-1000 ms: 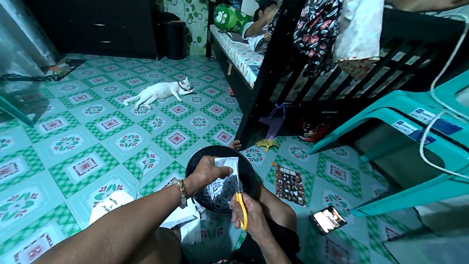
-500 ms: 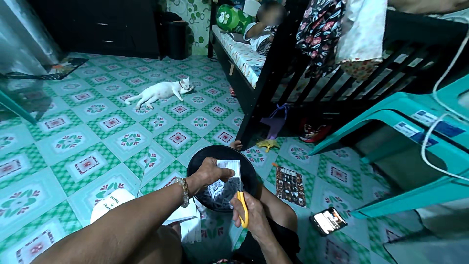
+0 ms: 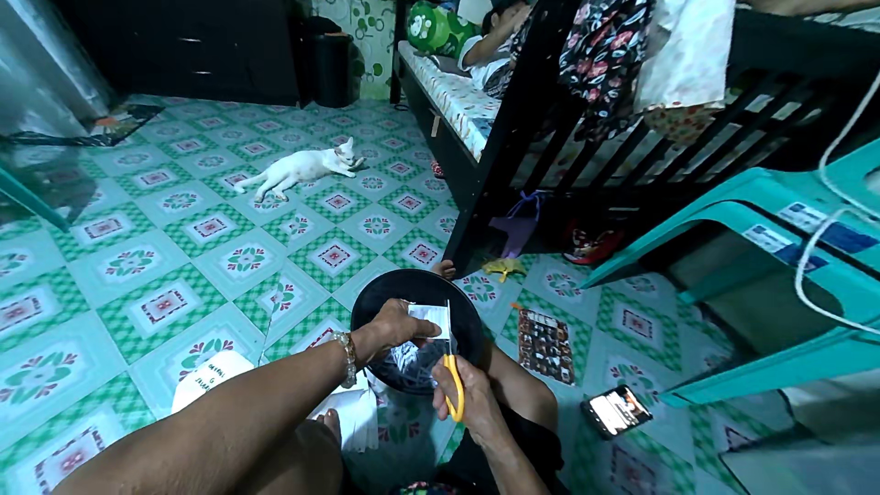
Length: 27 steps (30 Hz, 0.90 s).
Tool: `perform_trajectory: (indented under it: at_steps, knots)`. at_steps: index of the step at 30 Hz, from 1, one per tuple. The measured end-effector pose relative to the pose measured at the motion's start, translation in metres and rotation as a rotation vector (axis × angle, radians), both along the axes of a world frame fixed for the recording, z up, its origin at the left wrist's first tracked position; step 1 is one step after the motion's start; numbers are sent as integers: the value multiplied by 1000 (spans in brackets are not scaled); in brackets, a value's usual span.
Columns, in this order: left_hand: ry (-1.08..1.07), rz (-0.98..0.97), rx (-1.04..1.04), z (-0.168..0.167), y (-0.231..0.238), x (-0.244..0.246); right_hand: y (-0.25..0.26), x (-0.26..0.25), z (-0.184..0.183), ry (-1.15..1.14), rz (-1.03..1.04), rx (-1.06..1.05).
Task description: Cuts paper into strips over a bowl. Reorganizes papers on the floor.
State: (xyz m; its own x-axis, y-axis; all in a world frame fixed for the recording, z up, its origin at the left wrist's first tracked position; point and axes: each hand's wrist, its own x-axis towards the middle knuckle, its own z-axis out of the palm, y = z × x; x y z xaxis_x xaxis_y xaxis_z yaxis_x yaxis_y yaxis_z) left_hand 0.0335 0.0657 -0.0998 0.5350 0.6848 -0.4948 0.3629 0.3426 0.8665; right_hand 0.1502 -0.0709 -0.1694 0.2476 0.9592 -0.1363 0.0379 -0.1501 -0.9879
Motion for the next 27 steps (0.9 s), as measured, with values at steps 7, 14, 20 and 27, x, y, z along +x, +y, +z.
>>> perform_trajectory:
  at_steps: [7,14,20,27]
  knots:
    - [56,-19,-2,-2,0,-1,-1,-1,-5,60,-30,4]
    - [-21,86,38,6,9,-5,-9,4,-4,54,85,-75]
    - [-54,66,116,6,9,-7,-10,3,0,-17,137,-43]
    - [-67,32,132,7,5,-4,-4,1,4,-25,78,-29]
